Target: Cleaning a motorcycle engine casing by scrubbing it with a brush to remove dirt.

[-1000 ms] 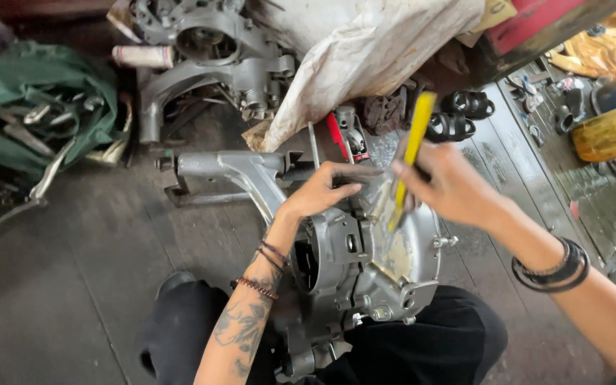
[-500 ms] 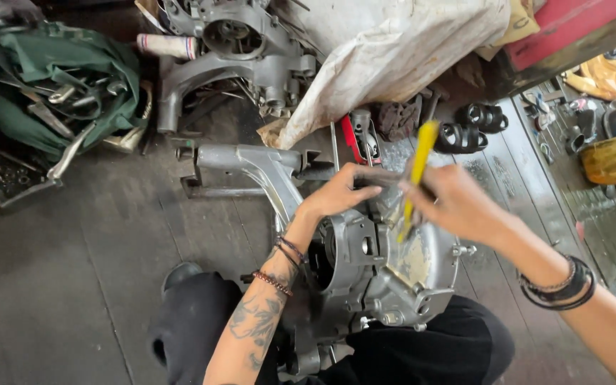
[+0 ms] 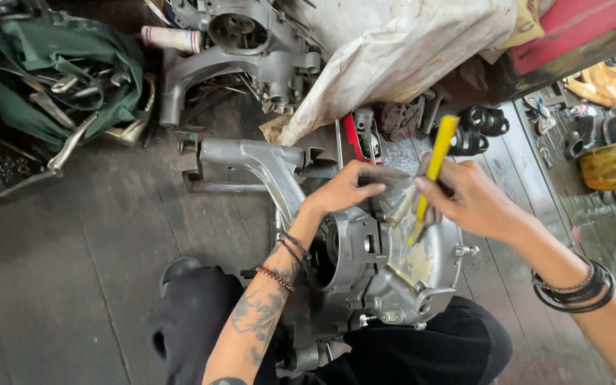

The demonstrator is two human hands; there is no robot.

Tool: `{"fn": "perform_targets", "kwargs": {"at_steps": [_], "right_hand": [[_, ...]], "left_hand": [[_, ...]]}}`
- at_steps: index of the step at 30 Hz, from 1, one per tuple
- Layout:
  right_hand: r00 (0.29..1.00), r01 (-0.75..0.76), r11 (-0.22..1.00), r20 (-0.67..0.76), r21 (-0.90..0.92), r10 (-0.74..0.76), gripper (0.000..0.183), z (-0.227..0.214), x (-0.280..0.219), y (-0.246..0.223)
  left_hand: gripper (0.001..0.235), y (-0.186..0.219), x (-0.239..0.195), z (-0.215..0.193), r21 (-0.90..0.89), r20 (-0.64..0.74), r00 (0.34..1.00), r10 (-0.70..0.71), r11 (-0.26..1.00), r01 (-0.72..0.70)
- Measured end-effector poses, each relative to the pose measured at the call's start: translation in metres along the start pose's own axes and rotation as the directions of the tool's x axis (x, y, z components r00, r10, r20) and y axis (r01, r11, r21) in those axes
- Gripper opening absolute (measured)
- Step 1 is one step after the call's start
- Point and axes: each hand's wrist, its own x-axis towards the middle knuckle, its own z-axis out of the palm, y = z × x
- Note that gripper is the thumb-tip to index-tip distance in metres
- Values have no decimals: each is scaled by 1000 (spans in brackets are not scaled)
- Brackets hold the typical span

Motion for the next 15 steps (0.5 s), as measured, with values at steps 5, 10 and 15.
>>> {"fn": "perform_targets", "kwargs": {"at_steps": [5, 10, 15], "right_hand": [[990, 37, 999, -133, -17, -39, 19, -17, 20, 41], [992, 94, 990, 98, -104, -83, 27, -16, 28, 55], [982, -37, 992, 189, 122, 13, 22, -14, 30, 43]], "left_hand": [[45, 3, -1, 3, 17, -5, 1000, 9, 1000, -9], [46, 6, 1, 1, 9, -5, 1000, -15, 1000, 15], [46, 3, 0, 2, 7, -3, 1000, -8, 1000, 8]]}}
